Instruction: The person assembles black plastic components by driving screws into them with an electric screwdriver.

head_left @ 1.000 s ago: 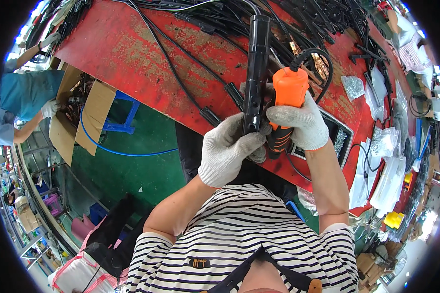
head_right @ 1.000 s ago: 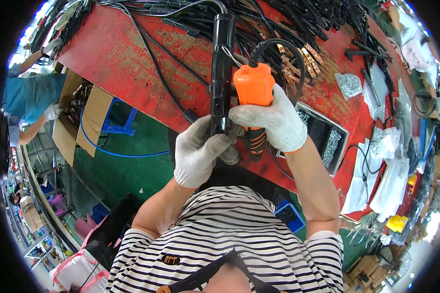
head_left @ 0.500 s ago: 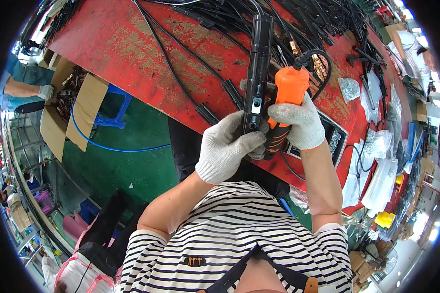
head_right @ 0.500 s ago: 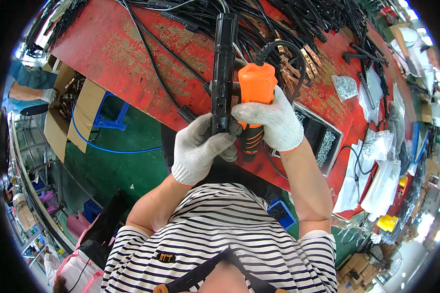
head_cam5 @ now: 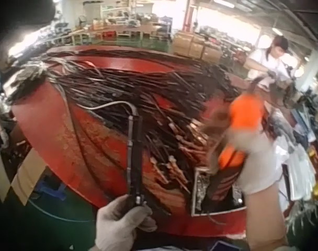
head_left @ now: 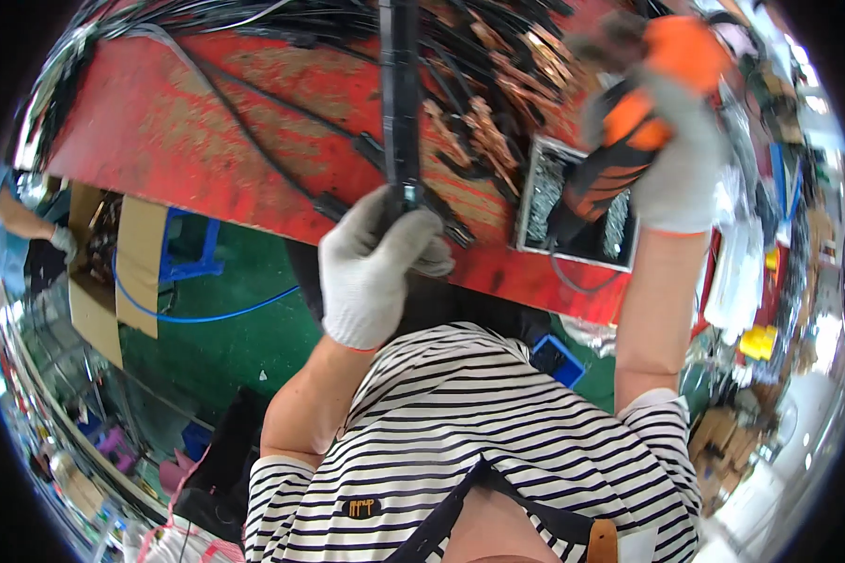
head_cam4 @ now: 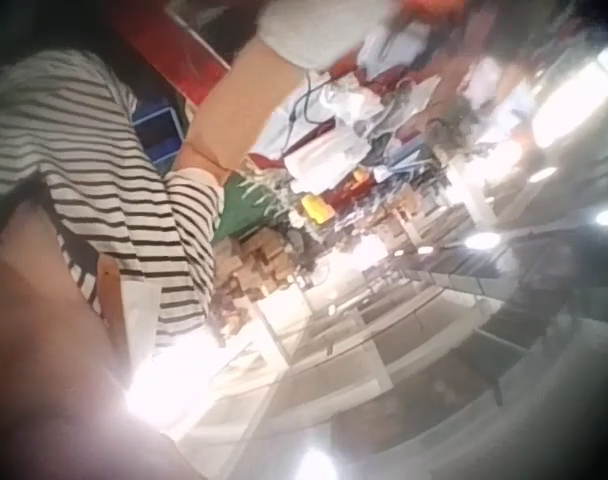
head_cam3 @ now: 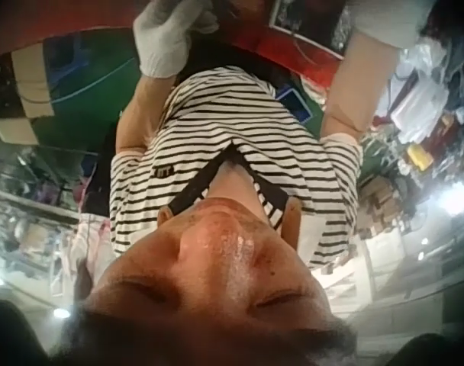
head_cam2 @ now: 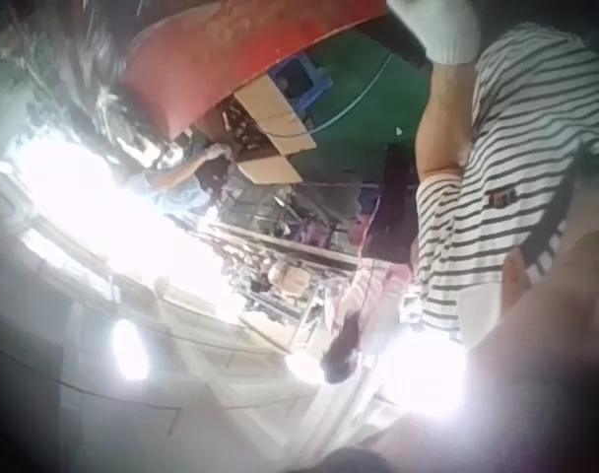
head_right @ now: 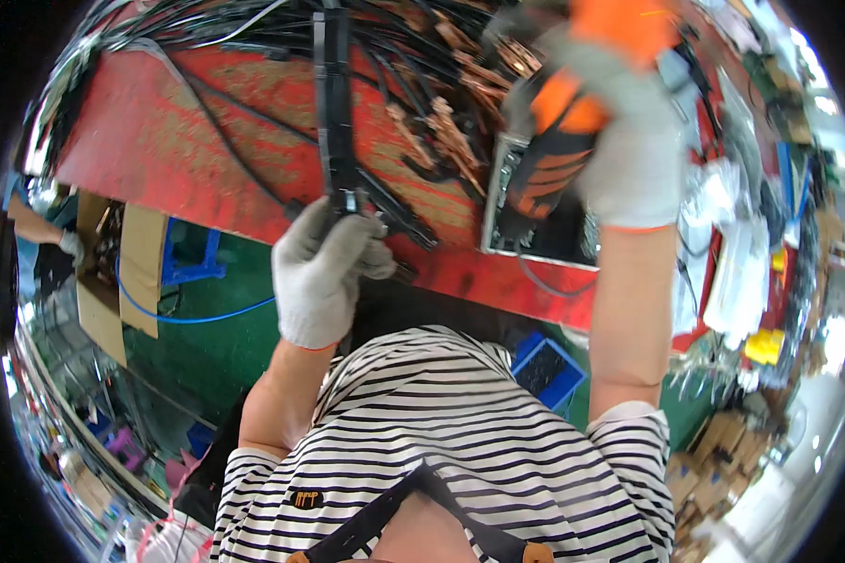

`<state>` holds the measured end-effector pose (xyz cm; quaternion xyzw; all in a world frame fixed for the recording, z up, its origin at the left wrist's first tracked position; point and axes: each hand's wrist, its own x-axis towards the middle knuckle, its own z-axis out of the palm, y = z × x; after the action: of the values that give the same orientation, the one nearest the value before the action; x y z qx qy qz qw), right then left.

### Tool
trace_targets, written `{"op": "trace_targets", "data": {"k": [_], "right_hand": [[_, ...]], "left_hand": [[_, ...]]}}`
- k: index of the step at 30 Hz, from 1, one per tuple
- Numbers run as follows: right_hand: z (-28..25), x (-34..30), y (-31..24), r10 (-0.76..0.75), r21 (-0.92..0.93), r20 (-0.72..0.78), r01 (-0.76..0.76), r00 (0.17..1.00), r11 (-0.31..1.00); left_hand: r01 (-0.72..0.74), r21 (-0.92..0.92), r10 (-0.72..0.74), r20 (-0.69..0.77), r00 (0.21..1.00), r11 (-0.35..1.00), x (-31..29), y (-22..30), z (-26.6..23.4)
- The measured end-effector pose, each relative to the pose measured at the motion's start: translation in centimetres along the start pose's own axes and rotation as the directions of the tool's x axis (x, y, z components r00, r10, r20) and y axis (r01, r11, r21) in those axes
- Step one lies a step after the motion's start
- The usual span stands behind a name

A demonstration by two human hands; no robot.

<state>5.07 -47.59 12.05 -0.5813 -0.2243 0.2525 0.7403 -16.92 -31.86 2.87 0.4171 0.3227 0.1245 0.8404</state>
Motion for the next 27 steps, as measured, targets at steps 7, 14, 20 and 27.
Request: {"op": "trace_targets", "data": {"k": [7,14,20,27], "right_hand": [[-7.7,-5.1,-0.6,-0.268,0.201,-0.293,0.333,0.918,0.921],[-12.7,-10.2,-1.6,-0.53,-0.216,-0.634,0.529,0.563,0.821],[-17.2,-13.7,-3.6,-0.684,-0.558,-0.657,0.407,0.317,0.724],[-15.6,-13.1,2.4,-0.537,-0.244,-0.636,0.515,0.555,0.821]], "left_hand": [[0.047,0.015,-0.048,0.068,0.997,0.999,1.2,-1.0,1.4],[0.013,0.1,-0.012,-0.018,1.0,0.995,2.0,-2.3,2.2],[0.015,0.112,-0.019,0.035,0.999,0.994,3.0,-3.1,2.6],[-0.001,0.181,-0.008,0.048,0.999,0.984,3.4,-3.4,2.5]]}}
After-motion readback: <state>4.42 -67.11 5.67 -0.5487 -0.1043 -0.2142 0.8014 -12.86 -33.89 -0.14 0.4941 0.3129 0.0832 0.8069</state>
